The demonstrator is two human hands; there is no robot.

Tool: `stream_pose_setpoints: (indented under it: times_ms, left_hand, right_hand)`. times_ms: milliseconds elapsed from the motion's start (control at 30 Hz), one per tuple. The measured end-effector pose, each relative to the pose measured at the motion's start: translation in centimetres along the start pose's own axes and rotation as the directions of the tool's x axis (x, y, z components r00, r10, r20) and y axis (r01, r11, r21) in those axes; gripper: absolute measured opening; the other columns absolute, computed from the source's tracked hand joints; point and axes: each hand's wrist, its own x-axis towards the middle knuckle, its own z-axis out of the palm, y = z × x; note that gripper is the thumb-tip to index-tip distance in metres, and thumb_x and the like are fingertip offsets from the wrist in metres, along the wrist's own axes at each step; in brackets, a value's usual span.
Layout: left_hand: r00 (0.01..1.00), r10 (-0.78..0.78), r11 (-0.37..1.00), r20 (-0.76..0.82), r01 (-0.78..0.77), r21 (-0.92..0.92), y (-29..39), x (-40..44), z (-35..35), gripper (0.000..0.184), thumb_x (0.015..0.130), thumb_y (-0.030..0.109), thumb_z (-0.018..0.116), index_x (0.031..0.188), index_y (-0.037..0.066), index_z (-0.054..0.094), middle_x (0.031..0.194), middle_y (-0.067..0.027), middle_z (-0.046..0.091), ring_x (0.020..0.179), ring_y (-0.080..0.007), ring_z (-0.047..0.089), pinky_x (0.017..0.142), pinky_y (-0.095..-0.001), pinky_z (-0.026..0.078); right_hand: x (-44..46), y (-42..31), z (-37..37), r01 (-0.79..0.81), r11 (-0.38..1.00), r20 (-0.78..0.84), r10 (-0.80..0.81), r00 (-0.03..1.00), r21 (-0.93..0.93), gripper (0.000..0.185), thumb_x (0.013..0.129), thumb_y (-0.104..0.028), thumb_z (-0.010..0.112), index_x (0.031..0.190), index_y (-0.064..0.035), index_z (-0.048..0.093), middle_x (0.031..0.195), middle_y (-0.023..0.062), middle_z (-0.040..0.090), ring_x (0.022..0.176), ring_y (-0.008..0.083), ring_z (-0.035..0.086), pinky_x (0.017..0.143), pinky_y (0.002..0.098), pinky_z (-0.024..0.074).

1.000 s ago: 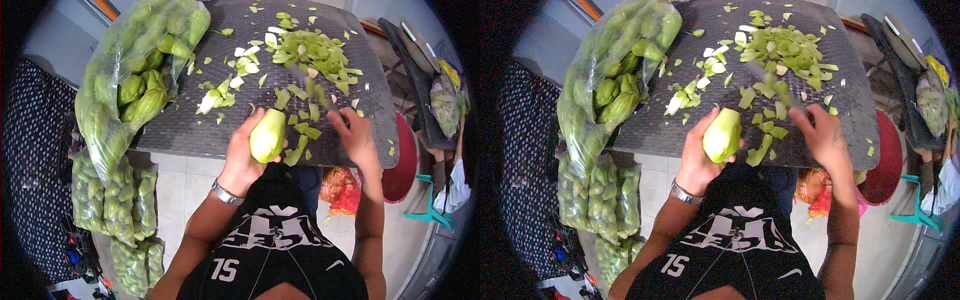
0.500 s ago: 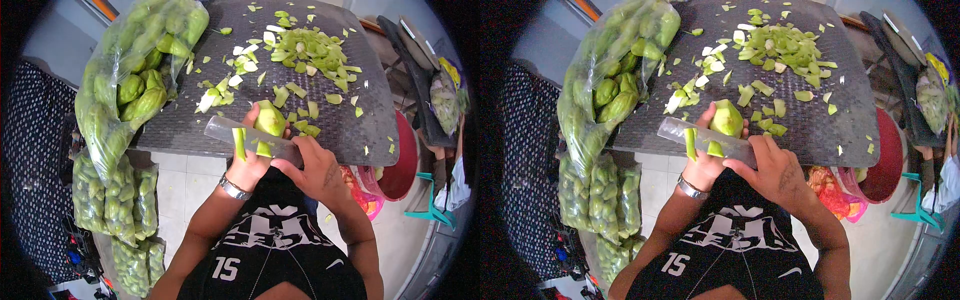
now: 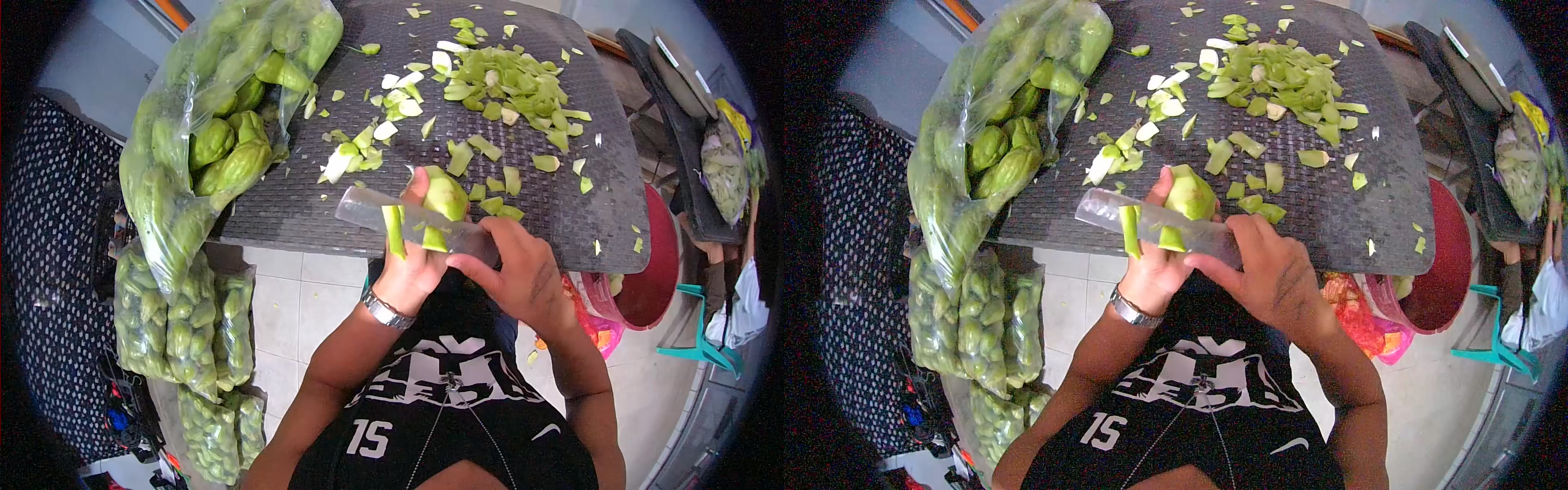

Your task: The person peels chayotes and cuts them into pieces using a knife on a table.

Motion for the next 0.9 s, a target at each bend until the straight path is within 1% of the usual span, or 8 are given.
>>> stream_pose_setpoints:
  times_ms: [167,200,233,300,400,600,767,900]
  left_hand:
    - [0.967,0.106,0.979,-0.232,-0.143,-0.145,-0.6,0.0,0.9,0.036,0.107,0.039,0.054,0.121,0.007,0.063,0.111,-0.0101,0.070,0.096,-0.0253,0.069,0.079,-0.0438,0.059]
    - [0.998,0.037,0.994,-0.046,-0.033,0.102,0.7,-0.3,0.9,0.039,0.107,0.041,0.053,0.123,0.007,0.063,0.109,-0.0094,0.070,0.094,-0.0263,0.069,0.078,-0.0436,0.058]
    - [0.998,-0.019,0.999,0.066,0.017,0.045,1.3,-0.5,0.7,0.038,0.108,0.040,0.052,0.123,0.006,0.063,0.109,-0.0091,0.070,0.093,-0.0266,0.068,0.076,-0.0426,0.057]
    - [0.999,-0.042,0.999,0.032,0.041,0.032,1.9,-1.0,1.5,0.040,0.107,0.041,0.053,0.125,0.006,0.062,0.109,-0.0095,0.071,0.095,-0.0266,0.069,0.077,-0.0425,0.057]
    - [0.996,0.002,0.996,-0.093,0.007,0.090,2.1,-0.4,2.0,0.045,0.106,0.043,0.054,0.128,0.006,0.061,0.111,-0.0099,0.071,0.098,-0.0276,0.069,0.081,-0.0442,0.056]
    - [0.997,-0.059,0.998,-0.057,0.058,-0.007,0.9,0.1,1.3,0.044,0.104,0.048,0.055,0.125,0.011,0.065,0.105,-0.0075,0.072,0.096,-0.0252,0.070,0.086,-0.0439,0.056]
    - [0.998,-0.019,1.000,0.065,0.020,-0.012,0.1,0.5,-0.1,0.047,0.100,0.056,0.058,0.118,0.014,0.069,0.101,-0.0052,0.073,0.090,-0.0241,0.071,0.083,-0.0424,0.057]
    - [0.998,0.022,1.000,-0.058,-0.021,0.003,0.1,-0.1,1.2,0.047,0.102,0.055,0.055,0.123,0.013,0.066,0.103,-0.0051,0.073,0.089,-0.0242,0.071,0.081,-0.0435,0.057]
  right_hand:
    - [1.0,2.0,-1.1,-0.072,0.996,-0.030,0.074,0.997,0.056,0.047,0.093,-0.044,0.074,0.106,-0.0002,0.065,0.089,0.0210,0.067,0.075,0.0416,0.069,0.065,0.0472,0.0542]
    - [1.2,3.1,-1.4,-0.131,0.990,-0.026,0.133,0.991,0.057,0.044,0.094,-0.042,0.074,0.104,-0.0004,0.066,0.088,0.0212,0.067,0.075,0.0416,0.069,0.065,0.0468,0.0535]
    - [1.4,4.7,-2.0,-0.255,0.965,-0.012,0.256,0.967,0.062,0.042,0.094,-0.041,0.074,0.104,-0.0009,0.067,0.087,0.0213,0.067,0.074,0.0417,0.069,0.065,0.0465,0.0531]
    - [2.1,6.8,-3.2,-0.478,0.876,0.036,0.477,0.878,0.064,0.038,0.094,-0.038,0.074,0.103,-0.0019,0.068,0.084,0.0215,0.067,0.074,0.0419,0.069,0.065,0.0460,0.0523]
    - [1.7,4.6,-4.0,-0.517,0.849,0.032,0.517,0.856,0.110,0.036,0.094,-0.037,0.074,0.100,-0.0021,0.067,0.081,0.0213,0.067,0.075,0.0414,0.069,0.064,0.0457,0.0517]
    - [0.0,-0.3,-1.3,-0.013,0.995,-0.020,0.015,1.000,0.094,0.049,0.092,-0.046,0.076,0.097,-0.0001,0.059,0.086,0.0216,0.065,0.075,0.0433,0.068,0.065,0.0479,0.0541]
    - [0.1,0.0,-0.8,0.049,0.998,0.009,-0.049,0.999,0.027,0.055,0.089,-0.052,0.075,0.101,-0.0010,0.058,0.088,0.0198,0.063,0.076,0.0436,0.068,0.063,0.0489,0.0560]
    - [0.2,-0.1,-0.9,0.046,0.998,-0.015,-0.047,0.999,-0.045,0.056,0.089,-0.053,0.075,0.102,-0.0017,0.058,0.089,0.0184,0.063,0.075,0.0431,0.068,0.063,0.0489,0.0558]
